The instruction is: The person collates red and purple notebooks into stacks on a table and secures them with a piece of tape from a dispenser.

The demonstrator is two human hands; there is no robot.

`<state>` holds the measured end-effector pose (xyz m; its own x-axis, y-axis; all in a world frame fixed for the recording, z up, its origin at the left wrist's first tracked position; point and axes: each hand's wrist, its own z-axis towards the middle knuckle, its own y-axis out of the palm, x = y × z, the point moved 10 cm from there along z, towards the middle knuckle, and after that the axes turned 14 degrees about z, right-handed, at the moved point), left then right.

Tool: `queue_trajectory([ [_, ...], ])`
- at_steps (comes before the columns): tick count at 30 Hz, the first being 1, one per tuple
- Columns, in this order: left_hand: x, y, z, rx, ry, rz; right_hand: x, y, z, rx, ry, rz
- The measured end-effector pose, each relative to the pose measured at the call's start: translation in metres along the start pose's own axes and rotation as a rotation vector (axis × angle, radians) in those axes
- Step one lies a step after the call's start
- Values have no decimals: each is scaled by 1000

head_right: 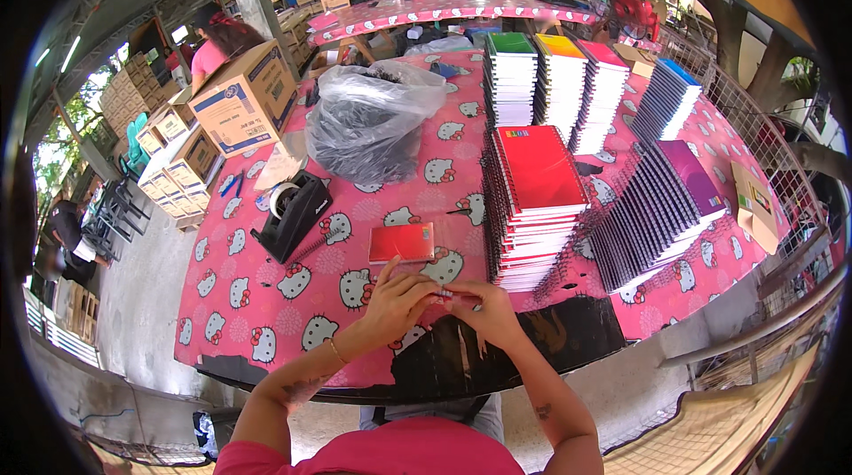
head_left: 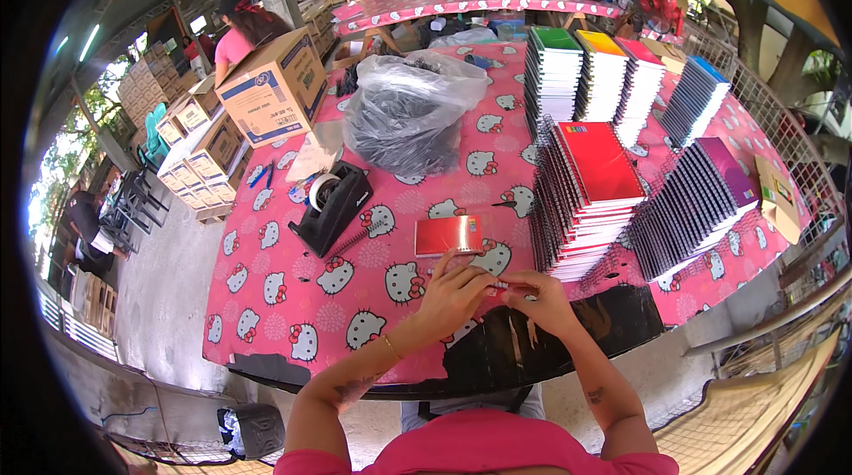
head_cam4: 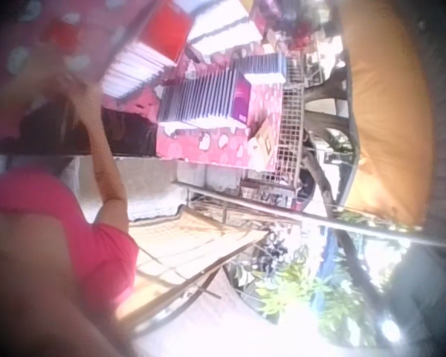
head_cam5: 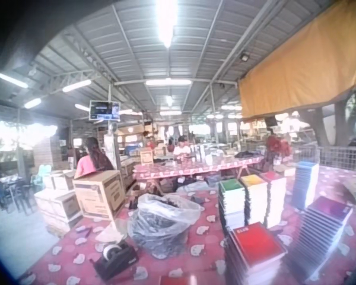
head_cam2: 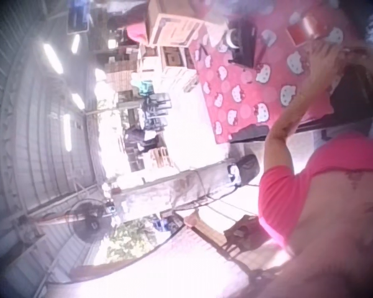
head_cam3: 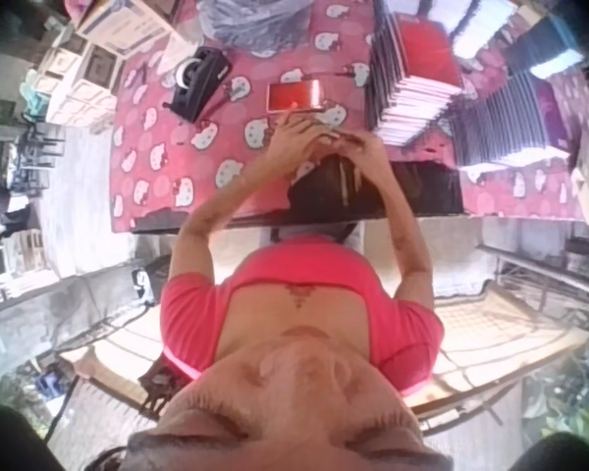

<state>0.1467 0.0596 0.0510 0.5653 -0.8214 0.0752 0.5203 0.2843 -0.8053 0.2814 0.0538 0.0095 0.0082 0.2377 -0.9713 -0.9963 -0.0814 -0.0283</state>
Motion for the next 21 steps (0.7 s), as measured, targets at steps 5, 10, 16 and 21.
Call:
queue_trajectory([
  [5,0,1,-7,-18,-17,18,15,-3,-5,-63,177,165],
  [10,-6,7,-2,-57,-24,-31,8,-7,-1,-124,159,105],
  [16,-11,8,-6,-89,4,-61,5,5,3,-126,129,87],
  [21,-5,7,-7,-66,39,8,-7,8,5,51,0,-20],
])
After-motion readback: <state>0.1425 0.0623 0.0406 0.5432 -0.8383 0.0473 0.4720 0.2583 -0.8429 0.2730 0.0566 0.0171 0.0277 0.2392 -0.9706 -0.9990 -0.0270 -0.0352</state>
